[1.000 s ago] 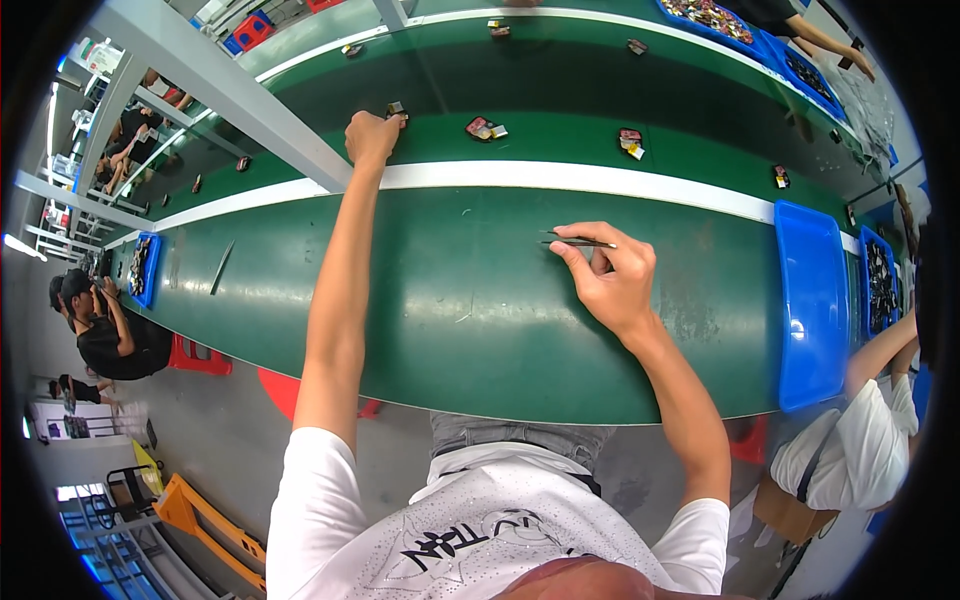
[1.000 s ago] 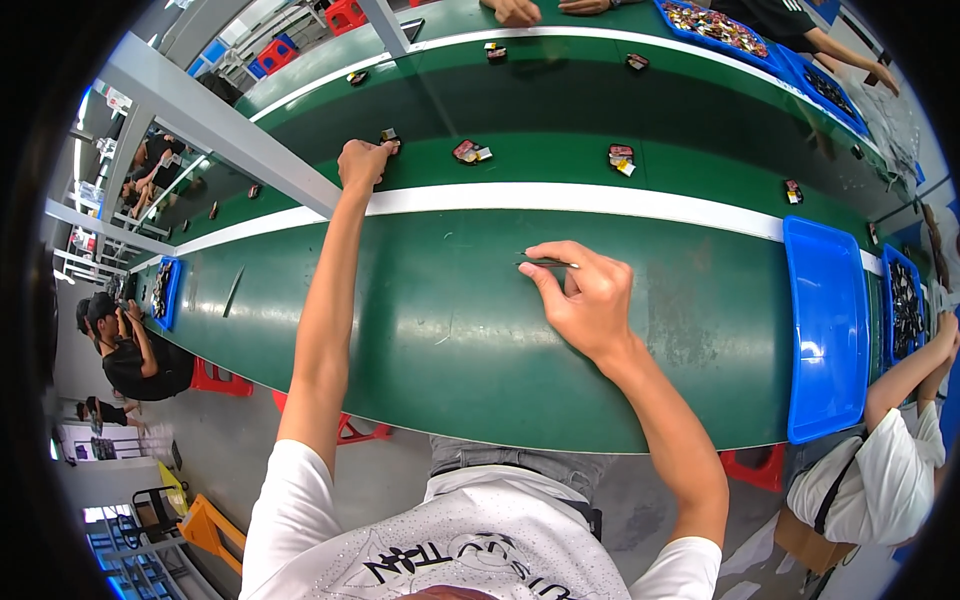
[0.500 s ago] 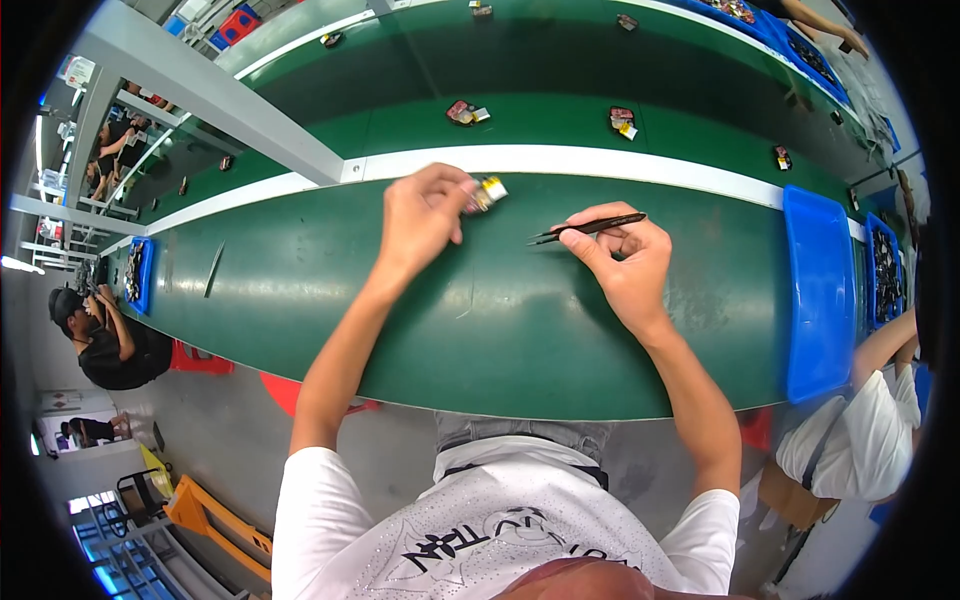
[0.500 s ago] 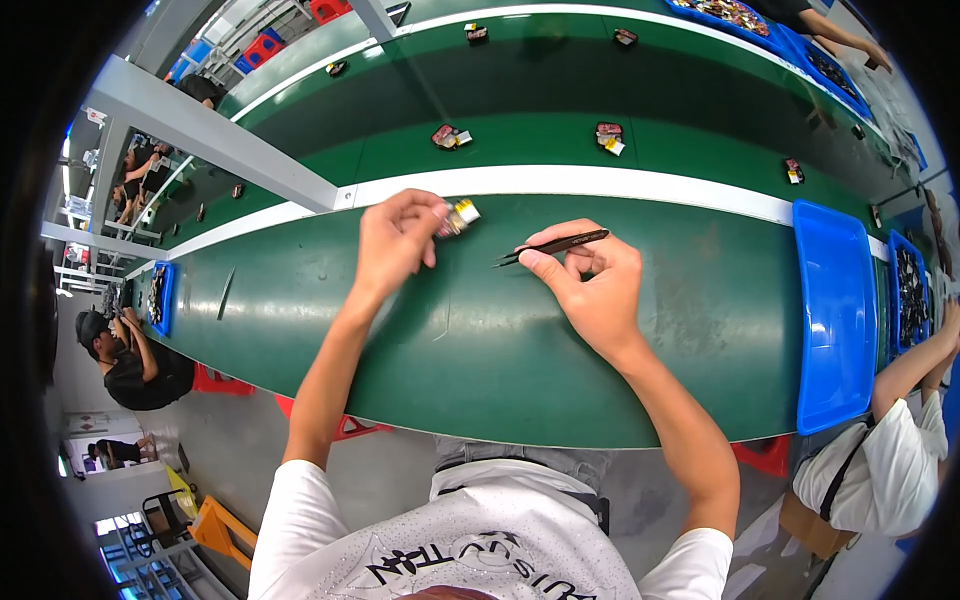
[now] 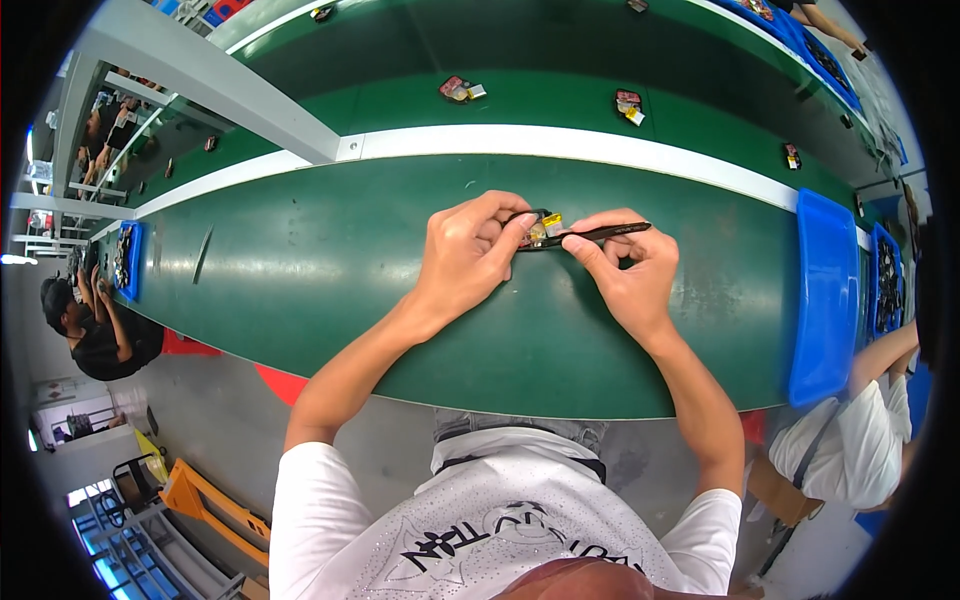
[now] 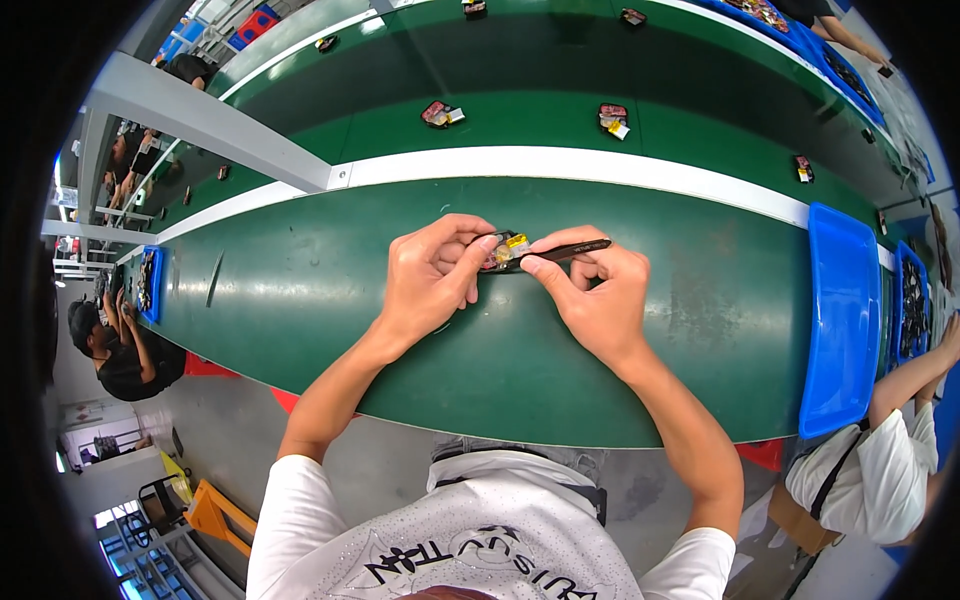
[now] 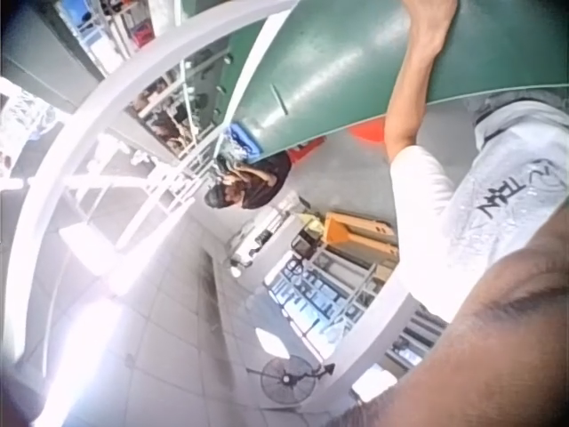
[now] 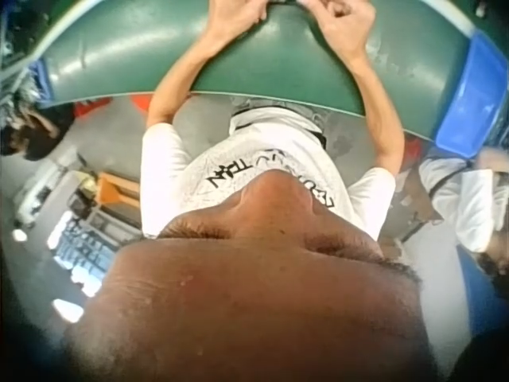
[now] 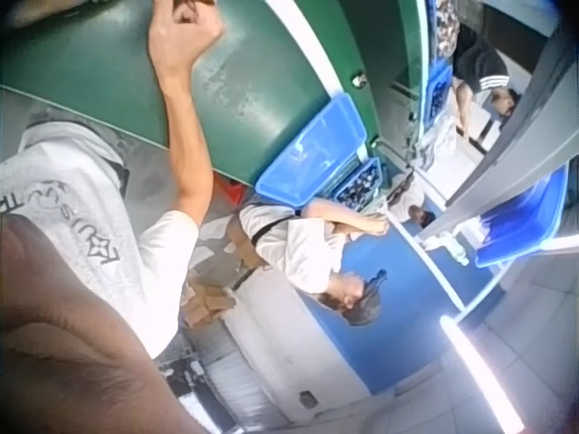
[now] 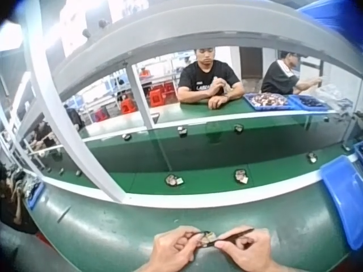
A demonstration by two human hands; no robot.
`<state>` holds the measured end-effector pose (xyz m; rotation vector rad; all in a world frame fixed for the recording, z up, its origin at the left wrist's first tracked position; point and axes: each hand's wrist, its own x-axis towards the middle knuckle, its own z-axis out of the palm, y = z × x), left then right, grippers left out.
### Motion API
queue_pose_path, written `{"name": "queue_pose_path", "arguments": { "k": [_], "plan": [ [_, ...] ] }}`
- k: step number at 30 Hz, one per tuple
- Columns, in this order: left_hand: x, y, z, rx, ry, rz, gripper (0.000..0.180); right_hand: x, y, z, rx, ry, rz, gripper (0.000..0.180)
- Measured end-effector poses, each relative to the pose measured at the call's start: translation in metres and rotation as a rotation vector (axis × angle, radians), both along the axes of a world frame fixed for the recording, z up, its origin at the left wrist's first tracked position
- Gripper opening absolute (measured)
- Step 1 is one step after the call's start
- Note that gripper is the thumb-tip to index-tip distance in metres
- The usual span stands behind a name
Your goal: Assembling small electronic components using tweezers on a conveyor belt.
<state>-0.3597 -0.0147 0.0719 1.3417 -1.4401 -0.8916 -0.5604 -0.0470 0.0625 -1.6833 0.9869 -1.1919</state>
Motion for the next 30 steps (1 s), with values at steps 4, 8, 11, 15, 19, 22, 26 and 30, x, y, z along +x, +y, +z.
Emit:
{"name": "queue_pose_path", "arguments": {
  "k": [4, 8, 11, 15, 19, 22, 26, 30],
  "plan": [
    [-0.003, 0.000, -0.001, -0.037, -0.019, -0.006, 0.013, -0.003, 0.000, 0.001, -0.061, 0.020, -0.040, 0.013],
    [-0.008, -0.001, -0.005, -0.059, -0.034, -0.002, 0.013, -0.010, -0.004, -0.002, -0.100, 0.072, -0.043, 0.014],
    [-0.012, -0.002, -0.006, -0.077, -0.065, -0.008, 0.013, -0.015, -0.005, -0.004, -0.087, 0.090, -0.034, 0.014],
    [-0.017, -0.002, -0.007, -0.098, -0.053, -0.021, 0.013, -0.018, -0.005, 0.002, -0.026, 0.046, -0.014, 0.013],
    [-0.021, -0.003, -0.007, -0.131, -0.064, -0.030, 0.014, -0.024, -0.006, 0.007, 0.083, -0.026, 0.043, 0.012],
    [-0.023, -0.003, -0.004, -0.068, -0.004, -0.041, 0.014, -0.028, -0.009, 0.007, 0.196, -0.128, 0.060, 0.012],
    [-0.025, -0.003, 0.004, 0.029, 0.076, -0.030, 0.015, -0.031, -0.010, 0.010, 0.227, -0.232, 0.013, 0.012],
    [-0.029, -0.003, 0.007, 0.113, 0.145, -0.027, 0.016, -0.037, -0.008, 0.012, 0.160, -0.131, 0.016, 0.011]
  ]
}}
